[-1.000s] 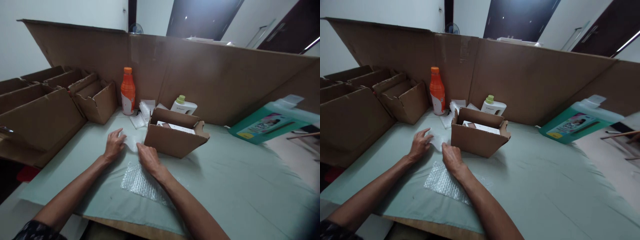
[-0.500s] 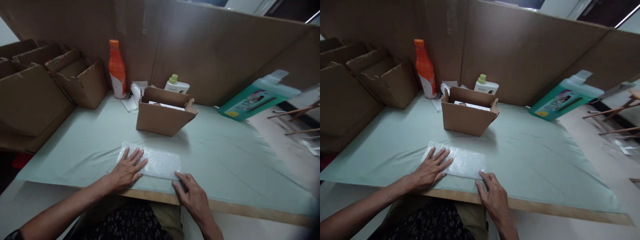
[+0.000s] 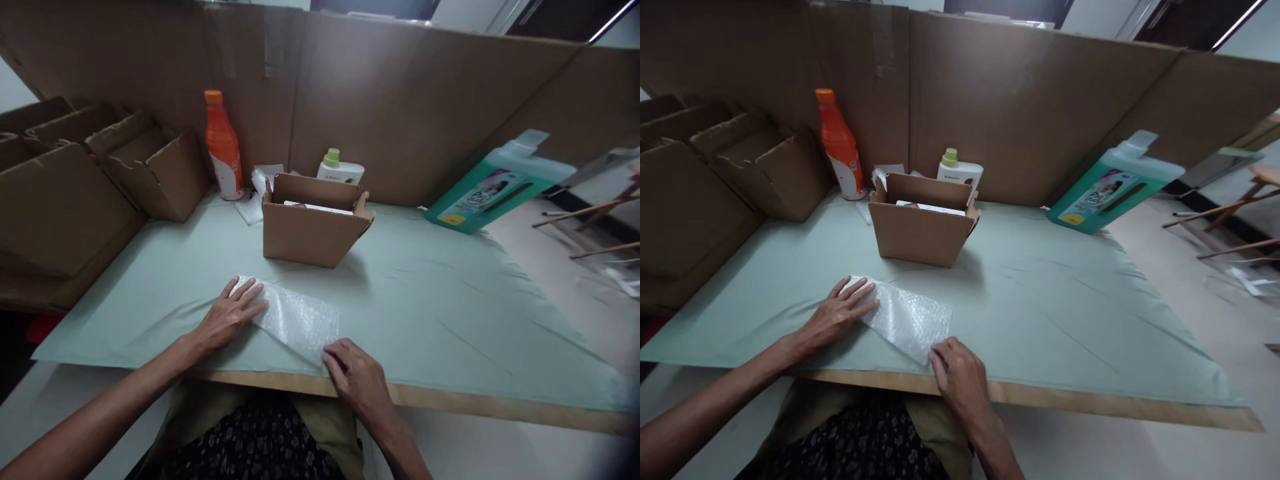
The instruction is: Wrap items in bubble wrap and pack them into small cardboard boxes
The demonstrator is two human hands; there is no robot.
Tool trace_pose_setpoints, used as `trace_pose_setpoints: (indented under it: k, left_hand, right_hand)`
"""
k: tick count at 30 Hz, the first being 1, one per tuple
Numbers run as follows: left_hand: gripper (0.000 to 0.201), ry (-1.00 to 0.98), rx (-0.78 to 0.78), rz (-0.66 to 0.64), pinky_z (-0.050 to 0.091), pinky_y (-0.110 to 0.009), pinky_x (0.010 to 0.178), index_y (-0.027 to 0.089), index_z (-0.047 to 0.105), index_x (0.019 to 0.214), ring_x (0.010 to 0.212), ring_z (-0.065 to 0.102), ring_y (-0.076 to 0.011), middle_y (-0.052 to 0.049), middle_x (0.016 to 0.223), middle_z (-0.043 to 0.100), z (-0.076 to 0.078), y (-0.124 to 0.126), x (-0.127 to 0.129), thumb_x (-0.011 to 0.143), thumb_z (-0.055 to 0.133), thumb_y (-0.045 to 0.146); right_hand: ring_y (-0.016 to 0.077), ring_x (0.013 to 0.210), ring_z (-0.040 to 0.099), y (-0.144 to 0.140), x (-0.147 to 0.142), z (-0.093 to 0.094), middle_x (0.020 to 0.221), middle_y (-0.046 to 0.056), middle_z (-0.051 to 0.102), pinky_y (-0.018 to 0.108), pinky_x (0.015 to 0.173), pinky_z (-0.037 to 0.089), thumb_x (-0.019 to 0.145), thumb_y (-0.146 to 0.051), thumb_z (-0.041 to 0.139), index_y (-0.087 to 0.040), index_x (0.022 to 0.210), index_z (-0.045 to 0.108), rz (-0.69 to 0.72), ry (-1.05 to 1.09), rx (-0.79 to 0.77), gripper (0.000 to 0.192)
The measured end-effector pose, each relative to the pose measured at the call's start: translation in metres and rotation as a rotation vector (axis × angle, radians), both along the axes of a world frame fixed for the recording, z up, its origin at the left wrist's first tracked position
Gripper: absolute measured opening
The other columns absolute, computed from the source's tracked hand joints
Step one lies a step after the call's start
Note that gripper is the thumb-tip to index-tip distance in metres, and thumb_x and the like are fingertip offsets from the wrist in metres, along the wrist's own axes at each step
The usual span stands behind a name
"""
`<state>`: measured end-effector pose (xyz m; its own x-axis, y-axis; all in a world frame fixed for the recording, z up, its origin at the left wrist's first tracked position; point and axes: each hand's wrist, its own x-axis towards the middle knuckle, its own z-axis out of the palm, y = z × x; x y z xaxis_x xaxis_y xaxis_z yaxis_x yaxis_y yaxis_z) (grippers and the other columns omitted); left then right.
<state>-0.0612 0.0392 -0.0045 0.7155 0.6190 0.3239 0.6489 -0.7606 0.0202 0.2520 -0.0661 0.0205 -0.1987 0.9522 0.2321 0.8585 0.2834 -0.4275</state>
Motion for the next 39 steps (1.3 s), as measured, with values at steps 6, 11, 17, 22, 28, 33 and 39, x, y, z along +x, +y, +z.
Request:
trace_pose_setpoints:
  k: [6, 11, 17, 22, 28, 33, 39]
  left_hand:
    - [0.055, 0.073, 0.023, 0.016, 0.031, -0.056, 0.118, 0.026, 0.06, 0.136, 0.143, 0.045, -0.0303, -0.011, 0.15, 0.054, -0.008, 0.001, -0.013, 0.091, 0.041, 0.0]
    - [0.049, -0.006, 0.104, -0.034, 0.032, -0.055, 0.119, 0.019, 0.061, 0.132, 0.143, 0.045, -0.0292, -0.014, 0.147, 0.057, -0.001, -0.003, -0.004, 0.092, 0.041, -0.001]
    - [0.04, -0.189, 0.107, -0.042, 0.042, -0.052, 0.114, 0.018, 0.066, 0.123, 0.136, 0.054, -0.0253, -0.013, 0.132, 0.068, 0.003, 0.008, -0.006, 0.095, 0.042, 0.003]
    - [0.047, -0.286, 0.105, -0.011, 0.035, -0.056, 0.12, 0.025, 0.06, 0.133, 0.143, 0.047, -0.0222, -0.007, 0.141, 0.064, 0.025, 0.01, 0.0, 0.096, 0.041, 0.004]
    - [0.045, -0.118, 0.058, 0.049, 0.038, -0.057, 0.116, 0.019, 0.066, 0.126, 0.135, 0.055, -0.0273, -0.012, 0.135, 0.067, -0.009, -0.002, -0.017, 0.094, 0.038, 0.002]
    - [0.059, -0.01, -0.113, 0.127, 0.036, -0.059, 0.114, 0.02, 0.061, 0.133, 0.139, 0.05, -0.0322, -0.014, 0.147, 0.057, -0.011, -0.01, -0.026, 0.081, 0.043, -0.002]
    - [0.052, -0.084, -0.222, 0.176, 0.043, -0.05, 0.107, 0.023, 0.058, 0.135, 0.129, 0.055, -0.0302, -0.013, 0.144, 0.057, 0.025, 0.002, -0.035, 0.083, 0.053, 0.023]
  right_hand:
    - [0.0183, 0.078, 0.07, -0.005, 0.001, -0.002, 0.091, 0.005, 0.072, 0.029, 0.068, 0.055, 0.1, -0.024, 0.046, -0.021, 0.102, 0.069, -0.033, -0.01, -0.023, 0.023]
    - [0.0241, 0.099, 0.068, 0.007, -0.008, 0.001, 0.113, 0.011, 0.071, 0.037, 0.085, 0.055, 0.097, -0.03, 0.058, -0.019, 0.121, 0.065, -0.019, -0.028, 0.047, 0.027]
    - [0.0332, 0.12, 0.057, 0.015, -0.019, -0.004, 0.139, 0.015, 0.06, 0.049, 0.094, 0.049, 0.089, -0.031, 0.068, -0.022, 0.127, 0.064, 0.074, -0.187, -0.008, 0.039]
    - [0.0342, 0.127, 0.053, 0.012, -0.019, 0.012, 0.145, 0.018, 0.054, 0.05, 0.098, 0.045, 0.094, -0.038, 0.06, -0.02, 0.134, 0.058, 0.051, -0.18, 0.132, 0.044]
    - [0.0323, 0.127, 0.054, 0.028, -0.03, 0.006, 0.141, 0.016, 0.059, 0.049, 0.1, 0.046, 0.094, -0.028, 0.061, -0.019, 0.126, 0.064, 0.067, -0.198, 0.036, 0.033]
    - [0.0329, 0.124, 0.056, 0.038, -0.028, -0.006, 0.137, 0.015, 0.062, 0.049, 0.098, 0.047, 0.093, -0.025, 0.063, -0.021, 0.121, 0.069, 0.069, -0.221, -0.021, 0.028]
    - [0.0322, 0.122, 0.057, 0.052, -0.024, 0.008, 0.135, 0.015, 0.064, 0.049, 0.097, 0.047, 0.094, -0.027, 0.06, -0.021, 0.118, 0.07, 0.069, -0.198, 0.034, 0.027]
